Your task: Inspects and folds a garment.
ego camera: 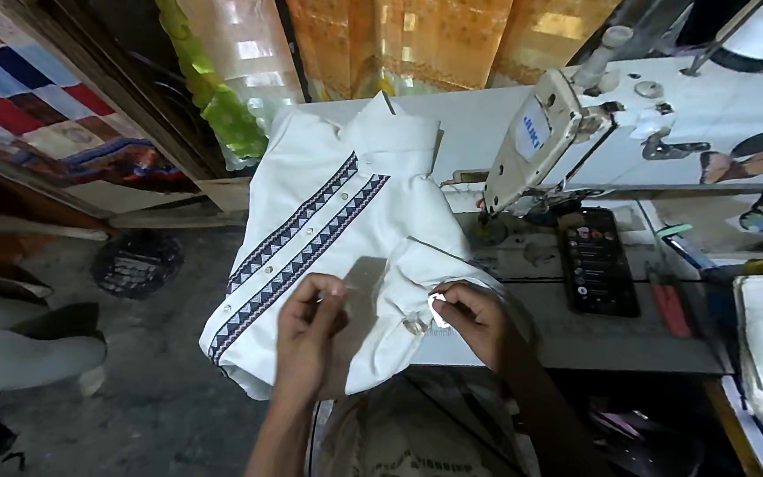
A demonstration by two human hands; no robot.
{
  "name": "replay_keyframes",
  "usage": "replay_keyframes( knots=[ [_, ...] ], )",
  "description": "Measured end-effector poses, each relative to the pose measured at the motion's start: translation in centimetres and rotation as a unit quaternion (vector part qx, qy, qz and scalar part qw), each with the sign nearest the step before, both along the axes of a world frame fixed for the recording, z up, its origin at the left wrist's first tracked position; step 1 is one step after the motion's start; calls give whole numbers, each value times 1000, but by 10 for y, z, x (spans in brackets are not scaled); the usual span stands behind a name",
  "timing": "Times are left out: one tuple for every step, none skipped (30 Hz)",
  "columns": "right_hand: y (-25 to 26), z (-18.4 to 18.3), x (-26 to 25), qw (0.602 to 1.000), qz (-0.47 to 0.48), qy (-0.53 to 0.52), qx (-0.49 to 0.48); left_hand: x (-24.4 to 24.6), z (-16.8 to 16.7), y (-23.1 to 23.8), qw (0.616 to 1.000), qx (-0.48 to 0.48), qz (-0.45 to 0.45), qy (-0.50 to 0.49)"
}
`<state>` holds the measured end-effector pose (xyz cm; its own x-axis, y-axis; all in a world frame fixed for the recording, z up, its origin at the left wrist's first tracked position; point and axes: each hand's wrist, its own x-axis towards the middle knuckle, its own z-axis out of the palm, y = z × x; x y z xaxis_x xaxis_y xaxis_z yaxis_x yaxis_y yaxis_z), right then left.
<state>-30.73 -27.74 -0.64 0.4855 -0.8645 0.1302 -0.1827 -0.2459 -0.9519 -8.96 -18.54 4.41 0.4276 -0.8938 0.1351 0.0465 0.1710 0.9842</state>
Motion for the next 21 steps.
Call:
replay_keyframes(
  knots=[
    [-1,-1,-2,1000,-4,-5,5,6,5,6,1000,-14,4,-6],
    [-2,-1,-3,1000,-7,-9,9,11,10,13,999,-29,6,-28],
    [-2,-2,-4,1000,-7,-11,13,18,13,19,997,-43,13,-60],
    [-3,-2,-5,1000,-8,-13,18,27,17,27,994,-53,31,-93],
    [-3,-3,-6,1000,-7,-14,20,38,22,36,989,-56,65,-118],
    [-3,-4,-7,1000,-7,-16,21,53,26,49,983,-52,119,-131],
    [-3,-4,-9,1000,-4,-20,21,72,28,64,970,-44,191,-142],
    [-2,-5,-10,999,2,-25,21,95,27,82,947,-27,274,-167],
    [-1,-5,-11,999,6,-32,27,120,22,105,907,6,361,-218],
    [0,-4,-13,999,9,-37,37,142,15,132,853,71,429,-289],
    [1,1,-15,998,7,-37,50,159,9,161,801,158,458,-353],
    [2,8,-18,998,-1,-28,63,173,3,185,748,229,478,-400],
    [2,15,-23,998,-13,-9,68,177,1,202,724,253,497,-406],
    [0,23,-29,998,-32,17,59,173,1,210,731,235,514,-382],
    [-2,29,-37,996,-58,52,35,164,2,211,750,192,530,-346],
    [-5,36,-46,991,-88,95,9,151,7,204,775,149,534,-305],
    [-9,41,-55,983,-118,140,-12,140,9,195,792,122,531,-278],
    [-13,44,-63,972,-144,181,-26,132,9,183,794,113,531,-274],
    [-18,44,-70,963,-167,207,-35,125,7,171,784,128,526,-304],
    [-20,44,-74,957,-183,221,-37,117,5,159,779,153,498,-347],
    [-20,45,-77,955,-190,225,-36,112,3,145,799,169,430,-386]
  ],
)
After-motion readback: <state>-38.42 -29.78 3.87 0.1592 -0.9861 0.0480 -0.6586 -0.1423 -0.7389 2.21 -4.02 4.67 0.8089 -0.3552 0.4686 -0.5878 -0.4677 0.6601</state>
